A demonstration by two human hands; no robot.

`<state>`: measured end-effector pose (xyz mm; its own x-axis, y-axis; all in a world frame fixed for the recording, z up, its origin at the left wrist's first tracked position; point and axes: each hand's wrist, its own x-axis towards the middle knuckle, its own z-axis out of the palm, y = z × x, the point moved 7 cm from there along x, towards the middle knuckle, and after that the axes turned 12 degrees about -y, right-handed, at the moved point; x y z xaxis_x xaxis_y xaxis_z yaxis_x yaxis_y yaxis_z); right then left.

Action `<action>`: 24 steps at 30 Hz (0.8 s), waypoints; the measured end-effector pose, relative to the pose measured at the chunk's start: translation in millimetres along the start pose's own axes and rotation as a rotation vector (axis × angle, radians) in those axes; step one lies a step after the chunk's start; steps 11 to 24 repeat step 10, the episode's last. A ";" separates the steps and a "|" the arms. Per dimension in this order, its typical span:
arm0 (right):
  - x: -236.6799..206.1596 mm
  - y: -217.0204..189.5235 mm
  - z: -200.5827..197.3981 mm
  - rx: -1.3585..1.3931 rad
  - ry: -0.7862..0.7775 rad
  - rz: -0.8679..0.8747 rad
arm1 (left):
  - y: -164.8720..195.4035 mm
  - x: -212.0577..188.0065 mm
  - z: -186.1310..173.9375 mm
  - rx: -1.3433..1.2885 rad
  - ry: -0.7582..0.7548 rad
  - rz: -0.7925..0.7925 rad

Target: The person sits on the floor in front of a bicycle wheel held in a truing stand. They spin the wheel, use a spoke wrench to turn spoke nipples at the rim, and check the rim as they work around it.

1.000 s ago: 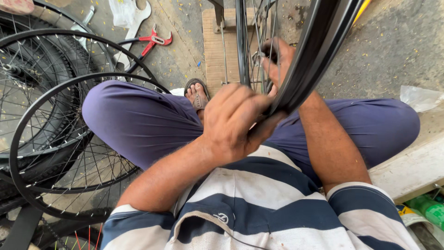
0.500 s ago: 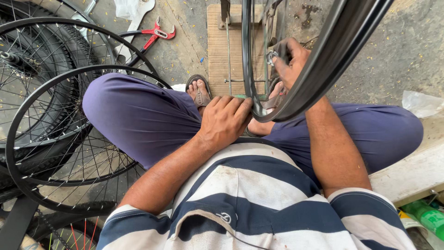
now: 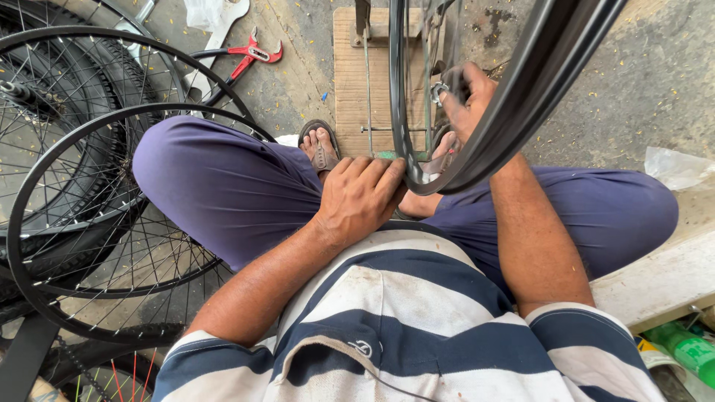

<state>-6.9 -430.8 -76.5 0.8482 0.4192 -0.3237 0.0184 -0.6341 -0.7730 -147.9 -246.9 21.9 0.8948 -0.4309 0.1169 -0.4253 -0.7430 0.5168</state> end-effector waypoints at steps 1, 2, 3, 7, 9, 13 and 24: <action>0.1 -2.1 0.3 0.001 0.005 -0.025 | 0.4 0.7 -1.3 -0.003 -0.013 -0.012; 0.5 -4.1 -0.4 0.002 0.010 -0.051 | 0.7 0.9 -7.4 -0.028 0.011 0.021; 0.5 -3.5 -1.3 -0.009 0.008 -0.044 | -1.8 1.2 -16.2 -0.054 0.035 0.053; 2.8 2.4 0.2 0.031 0.022 -0.050 | -23.3 28.2 -54.9 -0.376 0.153 0.060; 2.6 11.7 5.1 0.049 0.010 -0.005 | -23.8 43.1 -81.8 -0.418 0.216 0.091; 3.6 18.2 5.6 0.036 -0.005 0.046 | -21.1 50.0 -97.5 -0.413 0.242 0.115; 3.6 18.2 5.6 0.036 -0.005 0.046 | -21.1 50.0 -97.5 -0.413 0.242 0.115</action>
